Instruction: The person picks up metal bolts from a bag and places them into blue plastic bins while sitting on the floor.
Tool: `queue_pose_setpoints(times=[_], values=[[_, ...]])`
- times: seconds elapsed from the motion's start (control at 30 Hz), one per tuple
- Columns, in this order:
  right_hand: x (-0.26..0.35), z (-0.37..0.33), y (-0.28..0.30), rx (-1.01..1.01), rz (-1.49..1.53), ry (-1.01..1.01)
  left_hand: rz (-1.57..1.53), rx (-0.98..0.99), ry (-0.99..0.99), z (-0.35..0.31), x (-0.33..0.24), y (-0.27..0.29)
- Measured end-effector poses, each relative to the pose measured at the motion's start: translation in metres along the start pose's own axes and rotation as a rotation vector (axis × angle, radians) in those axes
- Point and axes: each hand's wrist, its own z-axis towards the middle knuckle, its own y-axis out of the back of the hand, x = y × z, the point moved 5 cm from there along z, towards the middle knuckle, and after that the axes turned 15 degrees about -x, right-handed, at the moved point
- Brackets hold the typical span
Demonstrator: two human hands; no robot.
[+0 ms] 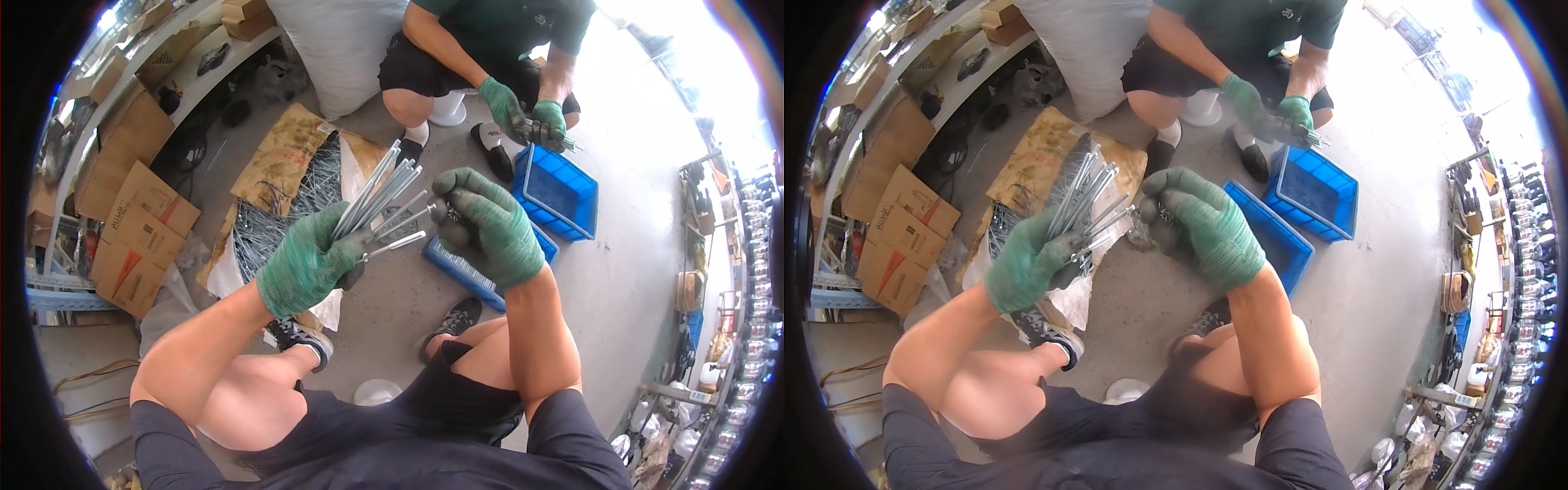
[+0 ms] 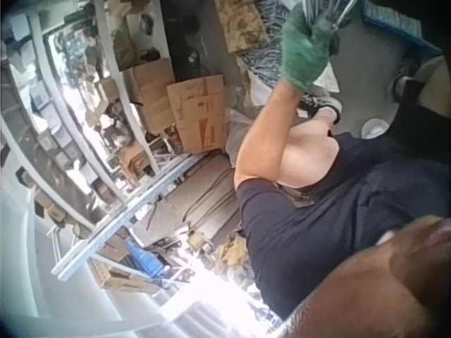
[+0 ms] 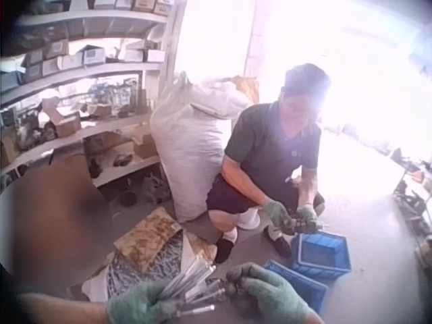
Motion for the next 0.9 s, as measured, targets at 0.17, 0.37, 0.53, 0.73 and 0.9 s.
queue_pose_setpoints(times=[0.17, 0.37, 0.53, 0.73, 0.9], values=[[0.004, -0.001, -0.002, -0.023, -0.019, 0.025, 0.011, -0.015, 0.049, -0.001, -0.002, -0.002], [0.001, 0.006, 0.001, 0.006, -0.078, 0.077, 0.067, 0.015, 0.061, 0.004, 0.003, -0.005], [-0.005, 0.011, 0.003, -0.019, -0.123, 0.081, 0.04, 0.029, 0.09, 0.007, 0.01, -0.006], [-0.001, 0.009, 0.006, 0.061, -0.147, 0.161, 0.031, 0.015, 0.151, 0.013, 0.015, -0.006], [-0.001, 0.011, 0.011, 0.07, -0.005, 0.056, -0.002, 0.035, 0.165, 0.017, 0.014, -0.012]])
